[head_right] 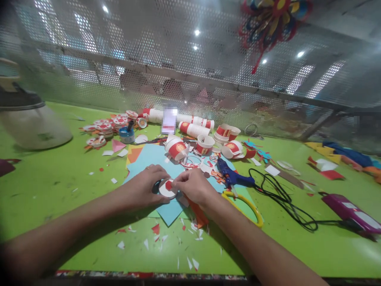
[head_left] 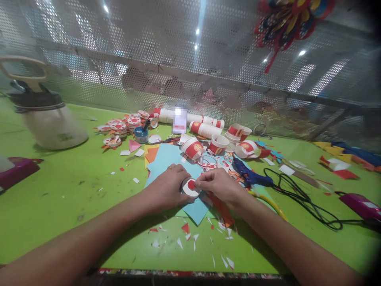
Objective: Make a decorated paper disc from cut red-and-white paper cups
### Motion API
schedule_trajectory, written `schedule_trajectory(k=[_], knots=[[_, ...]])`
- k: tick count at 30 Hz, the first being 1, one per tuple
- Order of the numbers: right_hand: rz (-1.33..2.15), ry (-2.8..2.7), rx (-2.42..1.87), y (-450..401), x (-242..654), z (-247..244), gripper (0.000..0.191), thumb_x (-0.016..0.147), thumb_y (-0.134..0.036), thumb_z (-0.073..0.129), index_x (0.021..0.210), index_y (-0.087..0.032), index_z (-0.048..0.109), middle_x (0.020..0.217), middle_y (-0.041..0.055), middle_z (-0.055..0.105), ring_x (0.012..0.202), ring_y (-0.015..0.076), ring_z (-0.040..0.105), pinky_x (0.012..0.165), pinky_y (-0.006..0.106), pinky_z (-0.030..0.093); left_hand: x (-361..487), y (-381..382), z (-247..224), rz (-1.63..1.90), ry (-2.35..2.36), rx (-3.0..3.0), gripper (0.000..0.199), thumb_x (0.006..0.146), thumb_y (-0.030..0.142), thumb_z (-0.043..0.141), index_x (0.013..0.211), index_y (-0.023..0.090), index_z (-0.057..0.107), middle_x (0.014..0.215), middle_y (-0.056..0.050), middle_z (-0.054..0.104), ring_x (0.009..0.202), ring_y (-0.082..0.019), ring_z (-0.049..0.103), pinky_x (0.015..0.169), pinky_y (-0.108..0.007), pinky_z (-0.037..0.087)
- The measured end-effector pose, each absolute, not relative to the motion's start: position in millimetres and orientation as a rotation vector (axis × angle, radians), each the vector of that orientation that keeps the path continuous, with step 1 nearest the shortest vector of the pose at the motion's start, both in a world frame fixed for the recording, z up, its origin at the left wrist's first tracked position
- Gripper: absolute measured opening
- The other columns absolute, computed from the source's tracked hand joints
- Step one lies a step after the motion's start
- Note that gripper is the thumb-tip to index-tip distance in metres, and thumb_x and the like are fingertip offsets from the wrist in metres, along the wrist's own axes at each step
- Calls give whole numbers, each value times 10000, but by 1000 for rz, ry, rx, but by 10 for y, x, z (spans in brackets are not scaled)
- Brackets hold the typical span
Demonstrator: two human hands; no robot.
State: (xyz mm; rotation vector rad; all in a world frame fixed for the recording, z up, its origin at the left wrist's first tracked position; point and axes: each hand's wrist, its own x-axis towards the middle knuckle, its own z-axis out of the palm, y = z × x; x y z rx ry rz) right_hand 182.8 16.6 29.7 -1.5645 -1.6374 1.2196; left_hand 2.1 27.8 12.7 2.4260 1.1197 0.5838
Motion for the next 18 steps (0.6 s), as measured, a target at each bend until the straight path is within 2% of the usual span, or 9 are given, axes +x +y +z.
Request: schedule_trajectory(k=[5, 13, 18], knots=[[1166, -1703, -1587, 155, 1802, 305, 152, 683, -171, 612, 534, -167, 640, 505, -10, 582, 473, 100, 440, 462, 231, 323, 43, 264, 120, 545, 1153, 2485, 345, 705, 357, 730, 966, 161, 618, 962, -78, 576, 918, -255, 498, 768, -357, 416], [1023, -1846, -1680, 129, 1771, 352, 183, 719, -188, 582, 537, -178, 562, 464, -38, 468, 438, 99, 400, 429, 230, 289, 58, 226, 141, 534, 1168, 2516, 305, 728, 309, 710, 952, 149, 581, 990, -84, 554, 955, -262, 499, 764, -356, 428], [831, -1952, -1731, 116, 1757, 354, 173, 720, -144, 584, 550, -174, 597, 492, -15, 501, 485, 114, 421, 456, 234, 281, 56, 201, 152, 537, 1146, 2465, 255, 738, 264, 684, 938, 160, 563, 998, -77, 534, 979, -253, 503, 790, -346, 435]])
